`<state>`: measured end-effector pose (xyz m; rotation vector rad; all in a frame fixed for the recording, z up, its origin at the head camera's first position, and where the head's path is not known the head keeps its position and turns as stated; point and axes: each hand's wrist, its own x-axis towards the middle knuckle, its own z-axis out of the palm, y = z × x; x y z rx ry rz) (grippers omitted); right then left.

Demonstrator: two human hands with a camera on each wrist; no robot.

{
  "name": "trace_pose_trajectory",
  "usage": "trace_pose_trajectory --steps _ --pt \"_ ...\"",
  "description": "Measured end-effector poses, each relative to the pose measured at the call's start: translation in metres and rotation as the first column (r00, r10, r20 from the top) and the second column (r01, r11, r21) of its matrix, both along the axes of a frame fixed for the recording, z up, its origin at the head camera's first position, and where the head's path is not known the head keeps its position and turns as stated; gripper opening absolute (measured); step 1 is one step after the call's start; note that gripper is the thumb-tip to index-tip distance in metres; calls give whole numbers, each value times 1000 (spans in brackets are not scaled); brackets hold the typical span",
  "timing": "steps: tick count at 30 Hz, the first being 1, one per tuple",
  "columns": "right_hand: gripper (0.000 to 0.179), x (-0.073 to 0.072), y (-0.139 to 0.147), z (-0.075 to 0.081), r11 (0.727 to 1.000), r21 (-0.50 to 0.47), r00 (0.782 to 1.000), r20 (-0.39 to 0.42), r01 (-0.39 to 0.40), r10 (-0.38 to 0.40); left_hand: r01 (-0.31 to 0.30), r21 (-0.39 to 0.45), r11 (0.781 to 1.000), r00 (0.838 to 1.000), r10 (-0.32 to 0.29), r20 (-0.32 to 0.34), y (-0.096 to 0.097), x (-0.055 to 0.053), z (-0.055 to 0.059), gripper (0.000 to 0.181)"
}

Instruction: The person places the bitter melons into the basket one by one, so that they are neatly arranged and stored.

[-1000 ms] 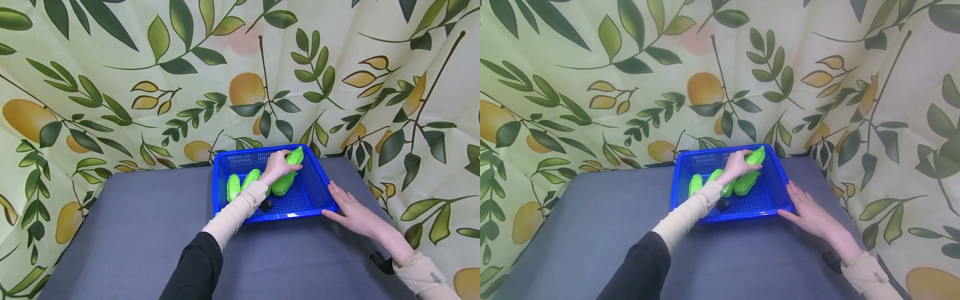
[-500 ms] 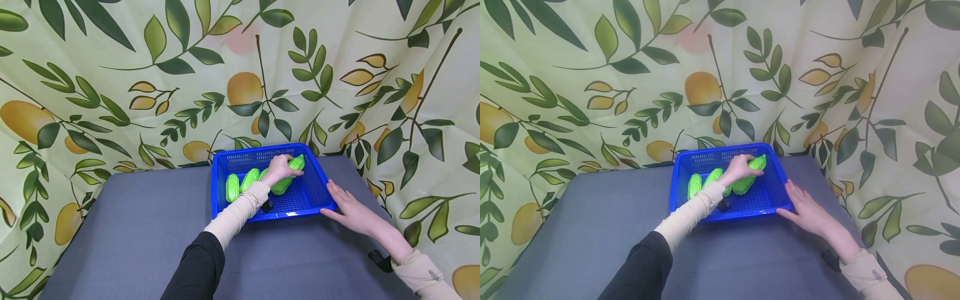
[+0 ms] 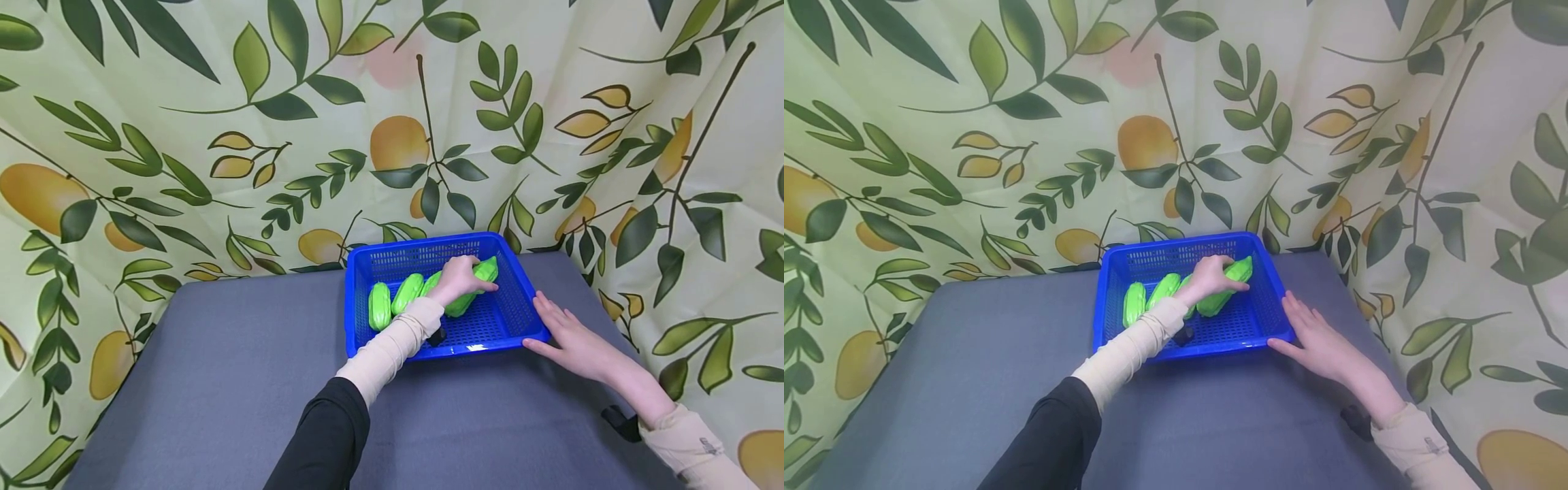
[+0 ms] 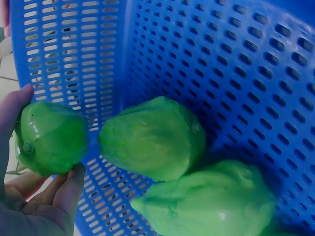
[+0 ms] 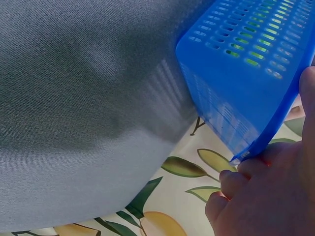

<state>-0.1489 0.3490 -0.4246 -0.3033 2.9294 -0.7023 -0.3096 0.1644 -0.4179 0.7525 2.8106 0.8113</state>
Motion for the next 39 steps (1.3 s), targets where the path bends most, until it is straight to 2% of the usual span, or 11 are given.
trace_pose_trajectory --steps 10,18,29,34,39 --pt "89 1 1 0 1000 -4 1000 8 1 -1 27 -27 999 1000 -27 -10 0 3 -9 72" --pt "89 1 1 -1 1000 1 1000 3 0 0 67 -16 998 997 -66 33 1 4 -11 77" --pt "90 0 1 1 1000 4 1000 7 1 -1 186 -40 982 982 -183 53 -6 -1 -11 77" --pt "90 0 1 0 1000 5 1000 11 4 -4 211 -57 976 976 -208 64 -8 0 -11 76" --pt "91 0 1 0 1000 6 1000 8 8 -9 238 -106 965 971 -235 39 -7 0 -14 68"
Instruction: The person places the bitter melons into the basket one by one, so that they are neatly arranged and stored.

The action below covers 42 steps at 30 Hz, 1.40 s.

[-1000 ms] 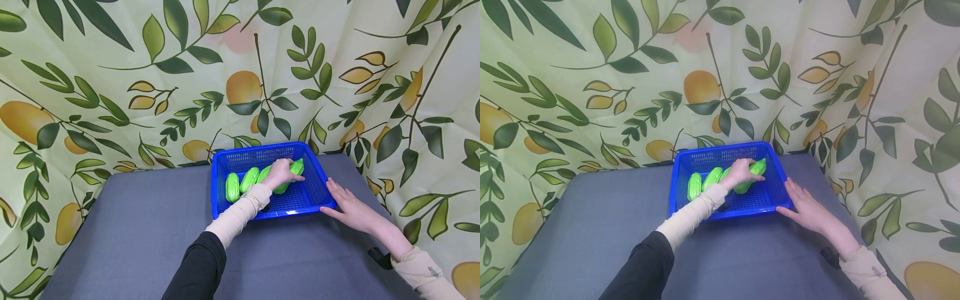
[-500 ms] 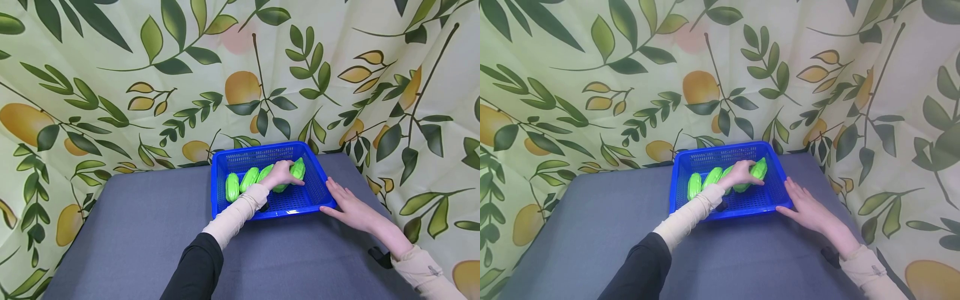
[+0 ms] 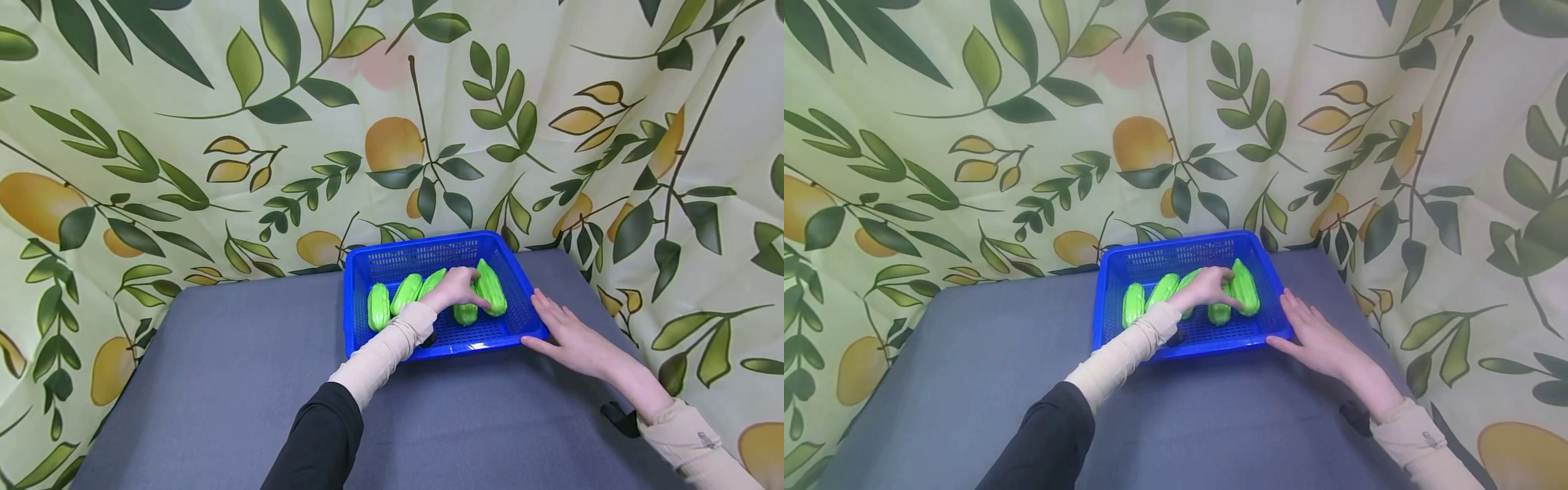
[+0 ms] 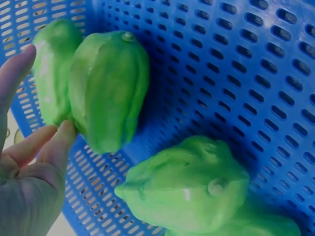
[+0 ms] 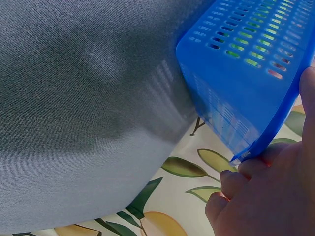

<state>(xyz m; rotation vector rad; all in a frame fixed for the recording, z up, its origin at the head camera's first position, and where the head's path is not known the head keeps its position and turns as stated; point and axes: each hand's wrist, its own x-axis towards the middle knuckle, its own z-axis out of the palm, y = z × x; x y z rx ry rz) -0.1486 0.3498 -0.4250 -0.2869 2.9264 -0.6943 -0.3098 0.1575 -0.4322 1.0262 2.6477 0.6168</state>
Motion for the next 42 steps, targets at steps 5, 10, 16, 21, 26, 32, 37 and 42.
trace_pose_trajectory --steps 5,10,16,21,26,32,37,42 --pt "91 0 0 -1 1000 -2 1000 -10 -5 5 17 5 1000 999 -17 -32 0 -1 -3 67" --pt "91 0 0 -1 1000 -8 1000 -7 -5 5 8 18 1000 1000 -8 -23 0 -3 0 70" --pt "91 0 0 1 1000 1 1000 -11 -7 7 -22 107 994 998 16 56 -7 -3 13 72" --pt "90 -1 -2 0 1000 -2 1000 -8 -10 10 -44 192 980 991 19 131 -14 -1 23 72" --pt "91 0 -2 1 1000 0 1000 -8 -7 7 -81 294 953 982 25 188 -19 0 30 70" --pt "91 0 -2 1 1000 13 1000 -8 0 0 -143 459 877 958 6 288 -29 4 40 63" --pt "91 1 -3 1 1000 6 1000 -4 -1 1 -194 533 823 943 8 332 -44 8 50 57" --pt "92 0 -4 1 1000 8 1000 0 -2 2 -233 569 788 935 20 354 -64 11 55 54"
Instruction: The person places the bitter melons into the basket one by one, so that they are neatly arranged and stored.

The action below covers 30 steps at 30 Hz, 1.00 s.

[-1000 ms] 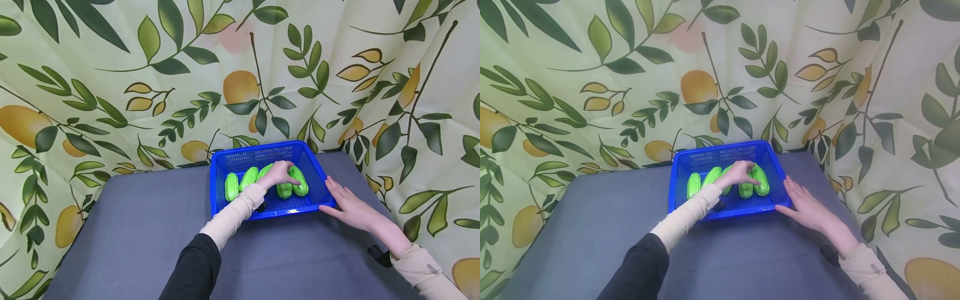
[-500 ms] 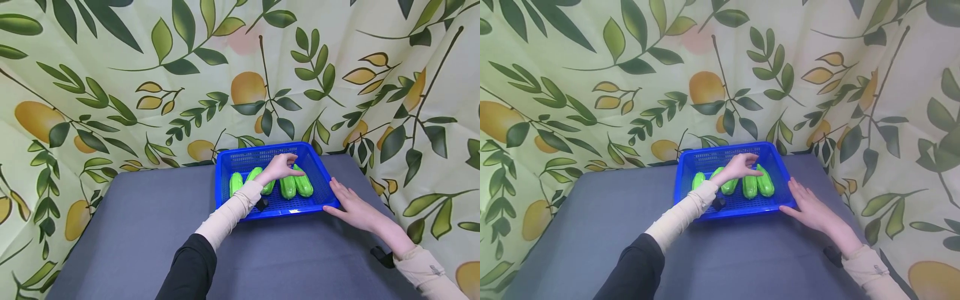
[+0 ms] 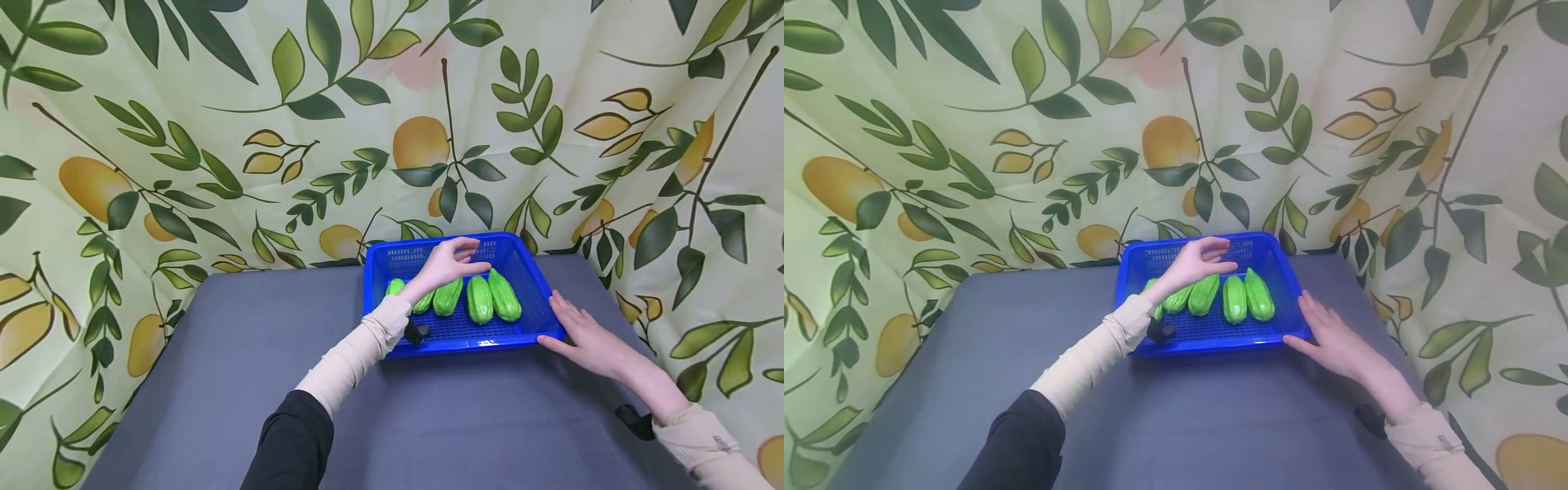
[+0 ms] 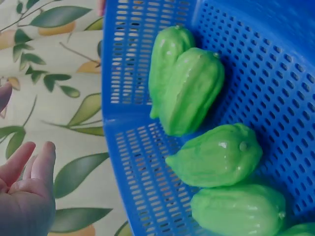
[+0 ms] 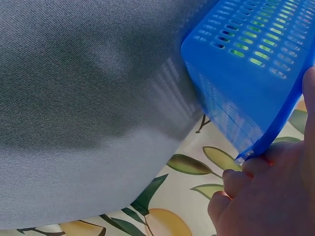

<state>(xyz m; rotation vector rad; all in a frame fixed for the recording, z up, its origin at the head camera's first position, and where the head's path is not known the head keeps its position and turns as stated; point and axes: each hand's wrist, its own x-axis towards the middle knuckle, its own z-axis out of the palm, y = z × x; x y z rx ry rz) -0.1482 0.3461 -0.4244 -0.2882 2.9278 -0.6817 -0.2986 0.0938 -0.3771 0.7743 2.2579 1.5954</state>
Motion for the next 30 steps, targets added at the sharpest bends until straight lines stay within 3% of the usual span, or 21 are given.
trace_pose_trajectory --steps 7,20,26,30 --pt "93 0 1 0 1000 -5 1000 5 -2 2 -12 78 997 999 9 32 -21 6 8 50" --pt "92 2 1 1 1000 -25 1000 15 -14 14 -40 110 993 998 36 44 -47 7 10 51" --pt "92 2 1 1 1000 -28 1000 15 -4 5 -47 187 981 998 38 51 -63 5 12 50" --pt "91 2 1 1 1000 -28 1000 7 -9 10 -91 229 969 995 80 54 -80 6 14 50"
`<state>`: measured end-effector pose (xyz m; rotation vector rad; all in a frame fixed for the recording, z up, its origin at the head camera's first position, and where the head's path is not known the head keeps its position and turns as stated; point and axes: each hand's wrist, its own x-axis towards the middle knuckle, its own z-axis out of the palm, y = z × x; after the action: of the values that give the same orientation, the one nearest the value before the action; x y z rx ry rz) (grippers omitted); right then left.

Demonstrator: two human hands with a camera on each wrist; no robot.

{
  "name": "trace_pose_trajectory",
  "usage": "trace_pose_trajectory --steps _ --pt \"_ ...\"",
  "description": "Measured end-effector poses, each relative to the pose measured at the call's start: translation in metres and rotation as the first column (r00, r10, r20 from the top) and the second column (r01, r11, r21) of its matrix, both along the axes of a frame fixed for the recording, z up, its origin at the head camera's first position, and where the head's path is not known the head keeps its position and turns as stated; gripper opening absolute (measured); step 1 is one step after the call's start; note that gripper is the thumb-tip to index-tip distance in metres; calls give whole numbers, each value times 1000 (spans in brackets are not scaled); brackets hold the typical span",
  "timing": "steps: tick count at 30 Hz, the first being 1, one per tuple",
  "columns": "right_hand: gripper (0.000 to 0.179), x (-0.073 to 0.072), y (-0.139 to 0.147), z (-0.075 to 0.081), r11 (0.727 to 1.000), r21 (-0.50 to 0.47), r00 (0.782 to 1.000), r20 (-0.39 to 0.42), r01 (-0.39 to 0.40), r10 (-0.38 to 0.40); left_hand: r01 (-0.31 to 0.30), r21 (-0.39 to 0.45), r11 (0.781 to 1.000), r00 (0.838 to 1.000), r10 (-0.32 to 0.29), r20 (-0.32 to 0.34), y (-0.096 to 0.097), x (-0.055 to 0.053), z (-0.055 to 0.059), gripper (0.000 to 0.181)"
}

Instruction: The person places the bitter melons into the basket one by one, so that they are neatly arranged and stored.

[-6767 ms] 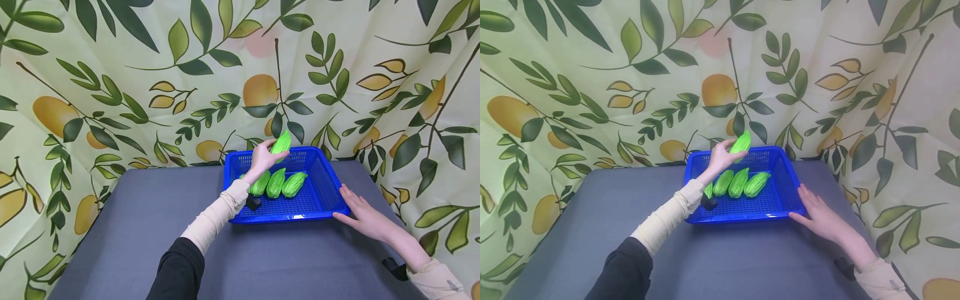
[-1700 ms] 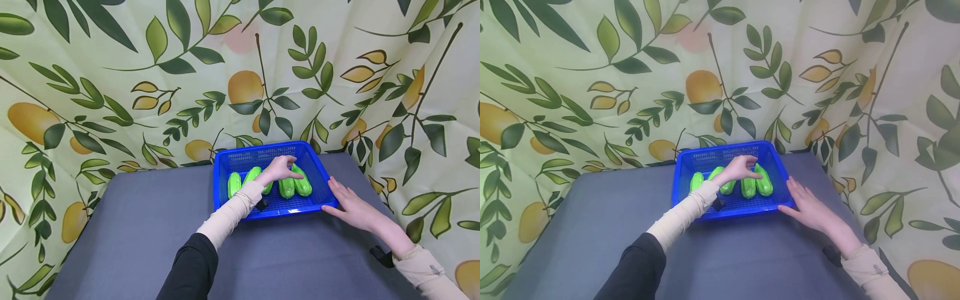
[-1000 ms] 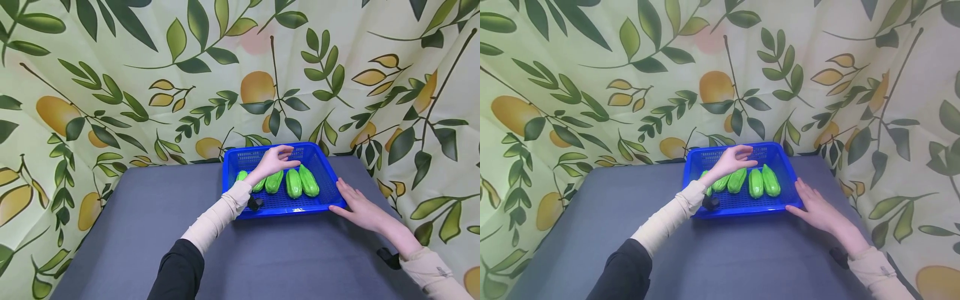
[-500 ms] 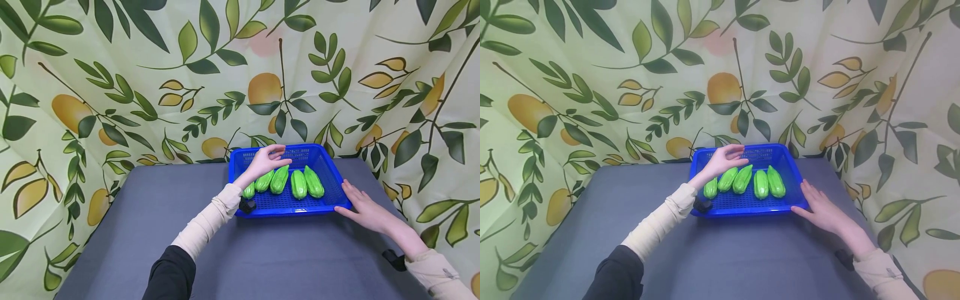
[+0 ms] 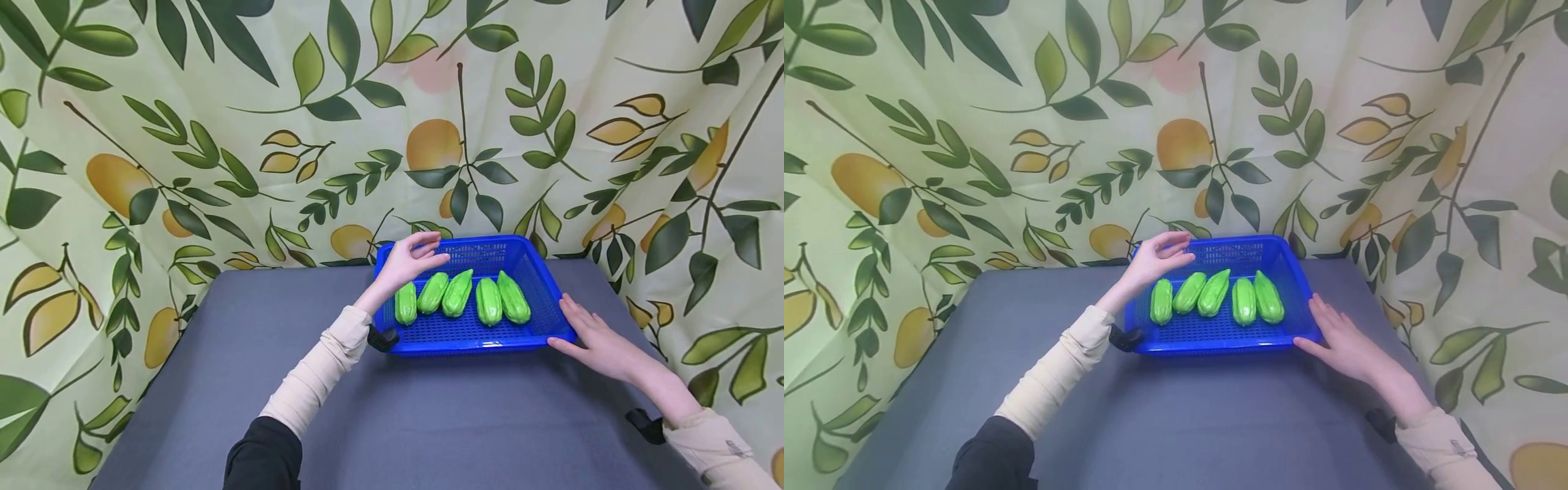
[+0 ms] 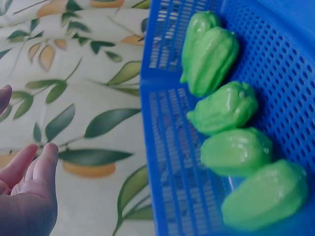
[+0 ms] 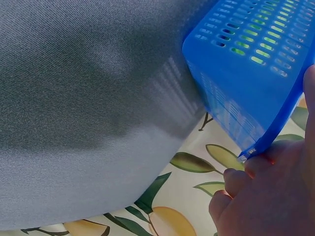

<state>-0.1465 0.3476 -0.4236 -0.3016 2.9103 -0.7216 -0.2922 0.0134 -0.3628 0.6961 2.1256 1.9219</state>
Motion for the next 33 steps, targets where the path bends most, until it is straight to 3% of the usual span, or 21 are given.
trace_pose_trajectory --steps 6,16,23,33 --pt "90 1 0 2 1000 -2 1000 0 2 -2 -87 28 996 996 87 11 -27 1 -3 50" --pt "91 0 1 -2 1000 -13 1000 7 -9 9 -153 36 988 988 153 8 -61 2 -13 50" --pt "90 -1 1 -4 1000 -16 1000 -1 -17 17 -187 37 982 982 187 14 -84 6 -15 51" --pt "92 -2 0 -3 1000 3 1000 7 -11 11 -309 51 950 950 306 67 -124 15 -20 50"
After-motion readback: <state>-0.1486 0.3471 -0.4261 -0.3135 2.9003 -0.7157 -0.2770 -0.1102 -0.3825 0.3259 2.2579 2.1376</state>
